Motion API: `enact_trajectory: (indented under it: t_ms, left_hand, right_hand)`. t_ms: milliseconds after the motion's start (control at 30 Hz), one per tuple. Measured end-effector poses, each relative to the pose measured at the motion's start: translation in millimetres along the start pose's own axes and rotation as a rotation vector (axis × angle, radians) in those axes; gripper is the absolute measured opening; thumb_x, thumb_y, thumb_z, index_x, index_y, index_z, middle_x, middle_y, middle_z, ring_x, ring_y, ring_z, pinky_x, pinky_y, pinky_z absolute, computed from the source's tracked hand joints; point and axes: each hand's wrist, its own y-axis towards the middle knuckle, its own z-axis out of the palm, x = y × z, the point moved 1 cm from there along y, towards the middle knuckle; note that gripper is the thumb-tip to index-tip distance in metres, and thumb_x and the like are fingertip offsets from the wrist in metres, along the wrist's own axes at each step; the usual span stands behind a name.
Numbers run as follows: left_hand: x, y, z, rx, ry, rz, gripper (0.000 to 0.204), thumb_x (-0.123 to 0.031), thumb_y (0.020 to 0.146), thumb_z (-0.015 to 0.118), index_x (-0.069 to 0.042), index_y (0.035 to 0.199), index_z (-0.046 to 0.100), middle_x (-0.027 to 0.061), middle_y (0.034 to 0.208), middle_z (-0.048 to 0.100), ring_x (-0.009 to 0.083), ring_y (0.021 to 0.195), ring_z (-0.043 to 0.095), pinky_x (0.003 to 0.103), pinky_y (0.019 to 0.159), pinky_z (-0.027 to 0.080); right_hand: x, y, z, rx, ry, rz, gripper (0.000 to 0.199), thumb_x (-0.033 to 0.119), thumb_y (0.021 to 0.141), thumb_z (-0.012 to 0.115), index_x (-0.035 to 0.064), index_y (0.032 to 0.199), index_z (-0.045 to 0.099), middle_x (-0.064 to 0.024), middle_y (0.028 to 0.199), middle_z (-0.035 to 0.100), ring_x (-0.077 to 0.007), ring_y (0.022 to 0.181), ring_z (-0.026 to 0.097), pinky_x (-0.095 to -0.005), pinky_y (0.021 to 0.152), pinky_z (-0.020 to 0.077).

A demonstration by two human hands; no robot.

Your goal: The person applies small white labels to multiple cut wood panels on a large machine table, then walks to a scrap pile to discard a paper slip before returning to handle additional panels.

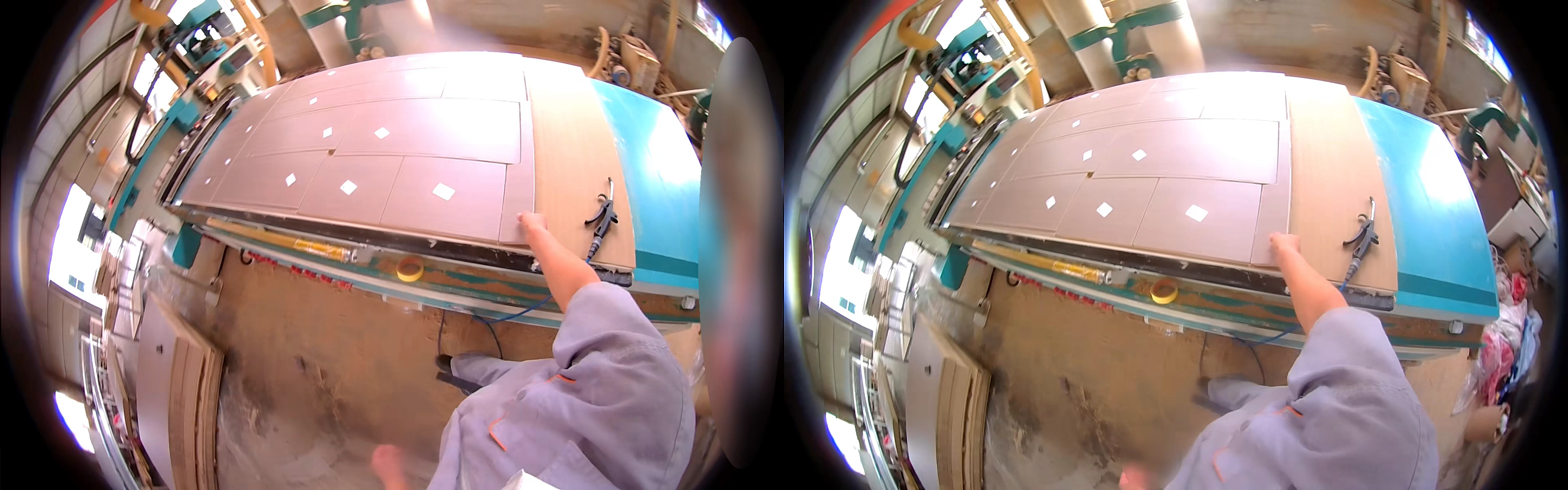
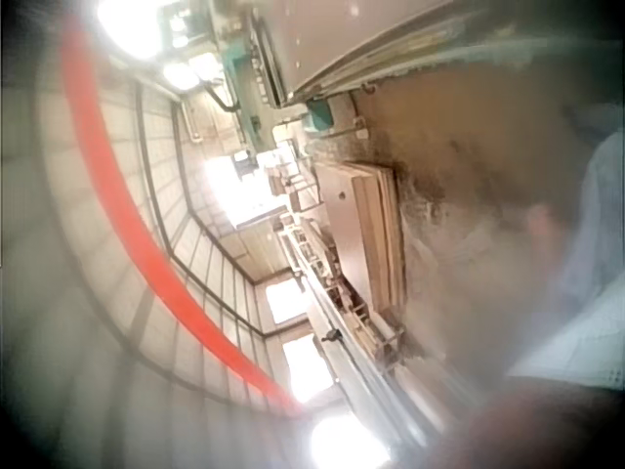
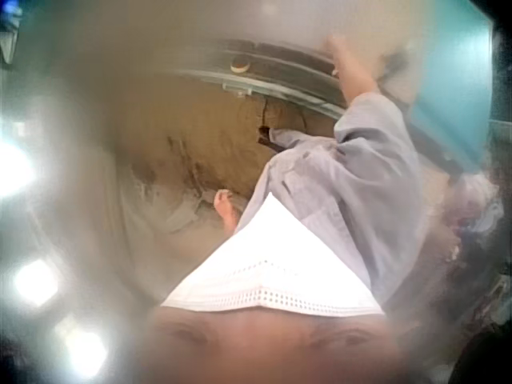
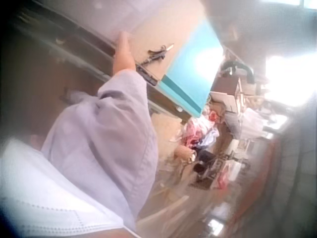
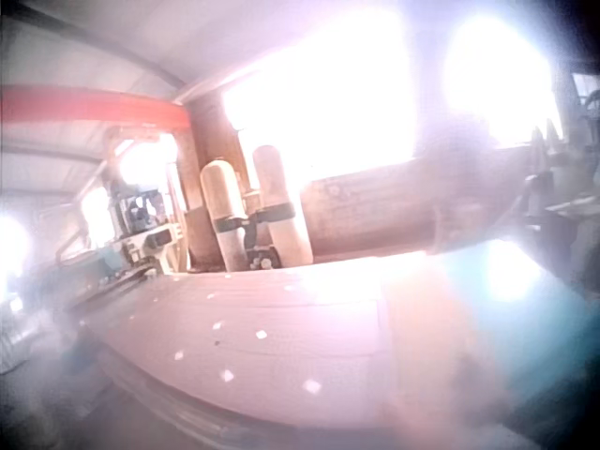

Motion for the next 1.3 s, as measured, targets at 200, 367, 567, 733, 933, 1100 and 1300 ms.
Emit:
enact_trajectory:
  t_ms: [200, 367, 567, 733, 933, 1100, 1300]
  left_hand:
    - [-132.2, 72.4, 26.0, -0.124, 0.155, 0.004, 0.009, -0.005, 0.085, 0.054, -0.005, 0.077, 0.056, -0.0007, 0.066, 0.054, 0.0094, 0.06, 0.051, 0.024, 0.052, 0.042]
    - [-145.5, 157.6, 27.0, 0.062, 0.214, -0.035, 0.01, -0.012, 0.085, 0.059, -0.002, 0.084, 0.059, -0.0009, 0.07, 0.056, 0.0068, 0.063, 0.05, 0.023, 0.056, 0.042]
    - [-223.0, 281.3, 49.4, 0.158, 0.445, 0.198, 0.033, -0.017, 0.087, 0.062, 0.005, 0.11, 0.059, 0.0021, 0.085, 0.061, 0.0074, 0.075, 0.055, 0.022, 0.065, 0.046]
    - [-353.9, 362.7, 78.7, 0.277, -0.071, 0.234, 0.048, -0.028, 0.087, 0.067, 0.006, 0.119, 0.052, 0.0038, 0.097, 0.061, 0.0101, 0.084, 0.056, 0.026, 0.073, 0.047]
    - [-427.1, 481.2, 14.2, 0.232, -0.73, 0.221, 0.049, -0.031, 0.089, 0.065, 0.002, 0.121, 0.049, 0.0098, 0.111, 0.059, 0.0216, 0.096, 0.057, 0.038, 0.082, 0.049]
    - [-419.5, 570.8, -88.4, -0.118, -0.945, 0.004, 0.047, -0.03, 0.09, 0.061, 0.002, 0.123, 0.049, 0.0127, 0.117, 0.056, 0.0279, 0.103, 0.057, 0.044, 0.087, 0.049]
    - [-445.4, 636.5, -180.9, -0.345, -0.973, 0.097, 0.051, -0.033, 0.092, 0.057, 0.003, 0.126, 0.047, 0.0148, 0.123, 0.054, 0.0311, 0.108, 0.055, 0.045, 0.09, 0.048]
  right_hand:
    - [-17.6, 35.8, -10.2, -0.086, -0.213, -0.128, 0.053, 0.045, 0.087, 0.05, -0.0016, 0.11, 0.062, -0.0276, 0.108, 0.061, -0.0422, 0.1, 0.059, -0.0493, 0.083, 0.0459]
    - [-27.0, -70.8, -21.0, -0.428, -0.277, -0.395, 0.057, 0.044, 0.089, 0.047, -0.0098, 0.089, 0.064, -0.033, 0.085, 0.061, -0.0449, 0.087, 0.061, -0.0504, 0.078, 0.0443]
    - [56.2, -175.7, 127.5, -0.199, -0.147, -0.709, 0.043, 0.035, 0.094, 0.049, -0.0035, 0.075, 0.056, -0.0224, 0.068, 0.054, -0.034, 0.063, 0.049, -0.0443, 0.06, 0.0372]
    - [128.8, -330.8, 295.6, 0.372, 0.024, -0.945, 0.034, 0.027, 0.084, 0.059, -0.001, 0.067, 0.05, -0.0194, 0.065, 0.049, -0.032, 0.06, 0.048, -0.0418, 0.057, 0.0388]
    - [125.9, -486.9, 484.8, 1.057, -0.132, -0.967, 0.034, 0.033, 0.08, 0.062, -0.0006, 0.077, 0.064, -0.0184, 0.079, 0.061, -0.0331, 0.073, 0.06, -0.0406, 0.067, 0.0479]
    - [139.8, -577.2, 599.4, 1.345, -0.504, -1.198, 0.035, 0.038, 0.084, 0.058, 0.0038, 0.086, 0.067, -0.0147, 0.088, 0.063, -0.0324, 0.087, 0.061, -0.0403, 0.076, 0.049]
    - [200.4, -634.2, 718.7, 1.403, -0.588, -1.312, 0.039, 0.038, 0.083, 0.059, 0.0067, 0.106, 0.064, -0.0135, 0.099, 0.063, -0.0305, 0.096, 0.06, -0.0399, 0.083, 0.0489]
